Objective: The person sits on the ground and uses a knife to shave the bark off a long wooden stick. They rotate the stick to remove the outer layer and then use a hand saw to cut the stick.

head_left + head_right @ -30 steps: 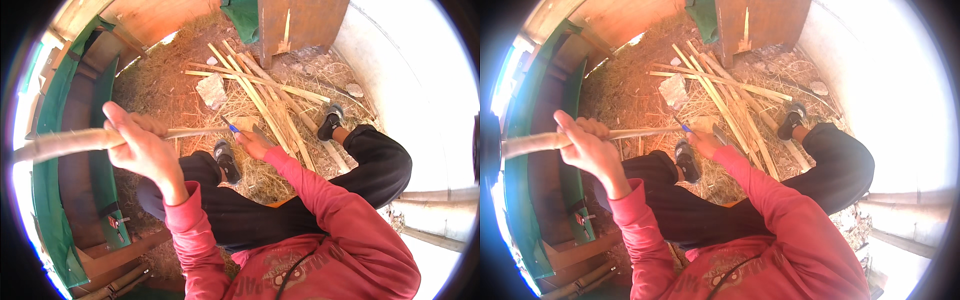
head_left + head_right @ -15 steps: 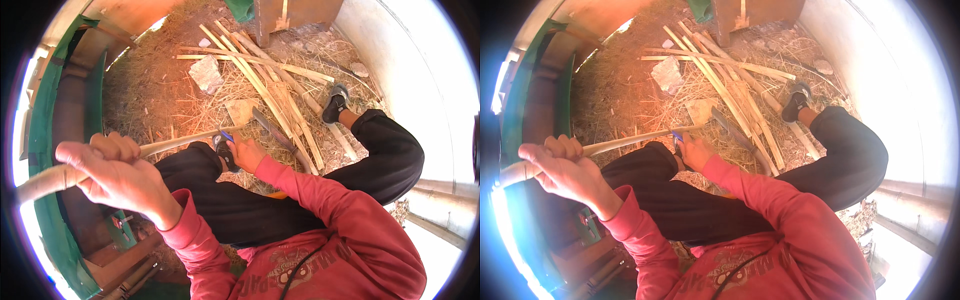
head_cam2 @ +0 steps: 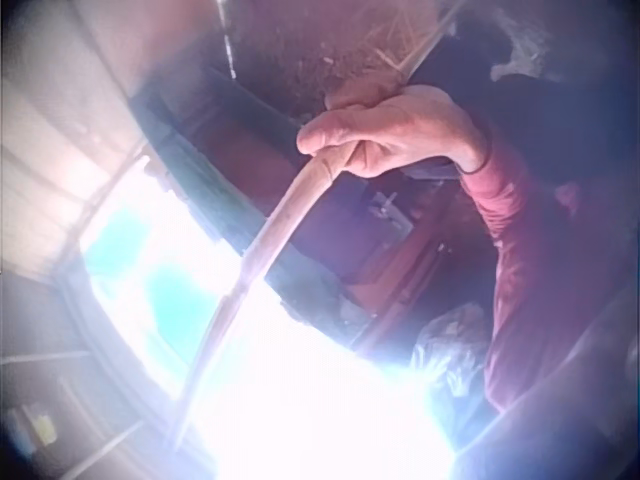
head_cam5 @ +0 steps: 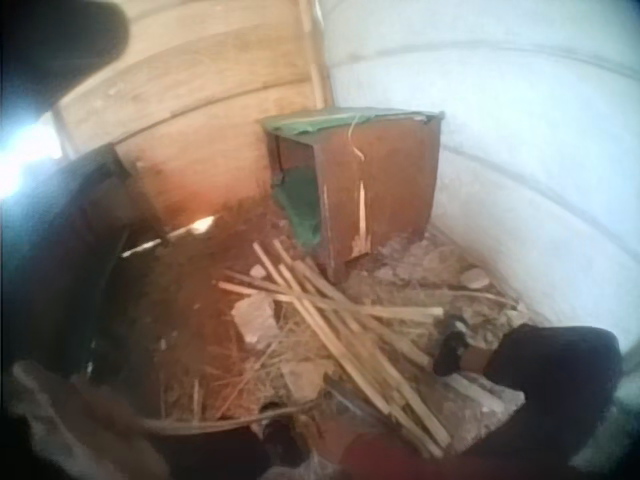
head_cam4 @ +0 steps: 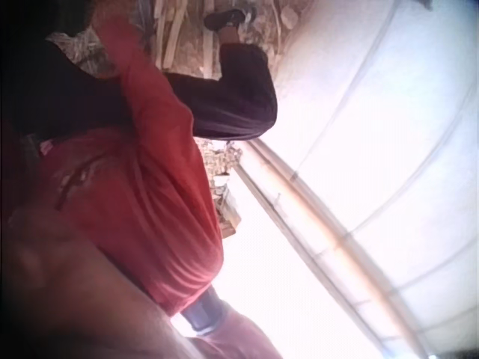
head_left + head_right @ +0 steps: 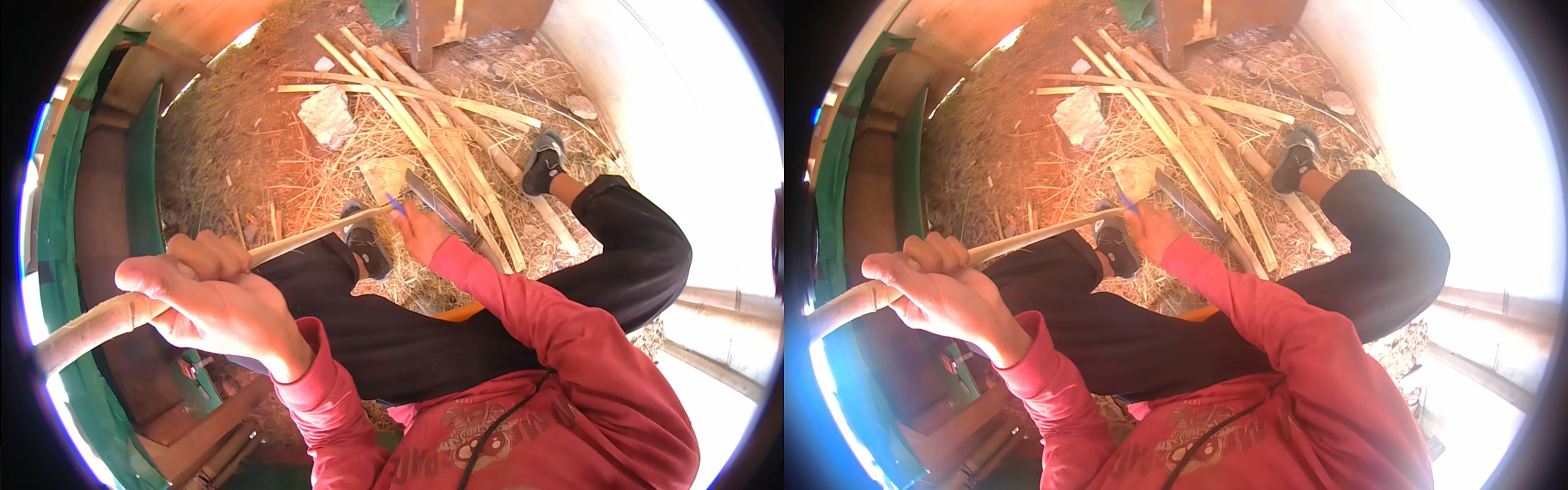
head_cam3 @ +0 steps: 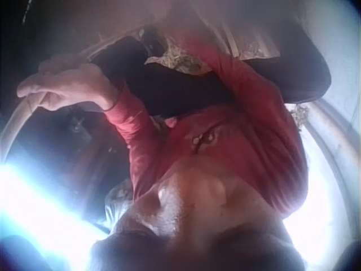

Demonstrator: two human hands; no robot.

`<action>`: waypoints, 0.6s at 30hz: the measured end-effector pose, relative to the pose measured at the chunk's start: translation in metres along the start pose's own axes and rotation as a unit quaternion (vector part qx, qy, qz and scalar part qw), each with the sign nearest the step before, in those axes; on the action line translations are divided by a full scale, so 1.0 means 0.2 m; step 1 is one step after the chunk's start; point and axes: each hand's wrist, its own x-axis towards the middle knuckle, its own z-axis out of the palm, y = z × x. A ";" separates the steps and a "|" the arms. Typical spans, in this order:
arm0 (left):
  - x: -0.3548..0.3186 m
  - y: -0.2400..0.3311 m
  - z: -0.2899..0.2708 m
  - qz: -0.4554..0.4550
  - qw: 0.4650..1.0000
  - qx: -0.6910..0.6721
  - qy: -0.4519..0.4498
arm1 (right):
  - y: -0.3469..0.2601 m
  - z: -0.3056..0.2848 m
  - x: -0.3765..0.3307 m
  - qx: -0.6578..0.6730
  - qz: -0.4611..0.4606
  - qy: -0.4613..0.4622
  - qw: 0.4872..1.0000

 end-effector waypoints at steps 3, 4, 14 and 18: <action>0.00 0.00 0.01 0.009 1.000 0.020 0.003 | -0.22 0.01 -0.08 0.059 -0.077 -0.032 0.995; 0.00 -0.01 0.01 0.010 1.000 0.023 0.008 | -0.22 0.05 -0.11 0.038 -0.055 -0.027 0.997; 0.01 -0.02 -0.03 0.003 0.999 0.026 0.028 | -0.04 0.20 -0.09 -0.056 0.000 -0.039 0.998; -0.02 0.02 -0.01 -0.019 0.999 0.010 0.026 | 0.20 0.25 -0.08 -0.112 0.024 -0.015 0.993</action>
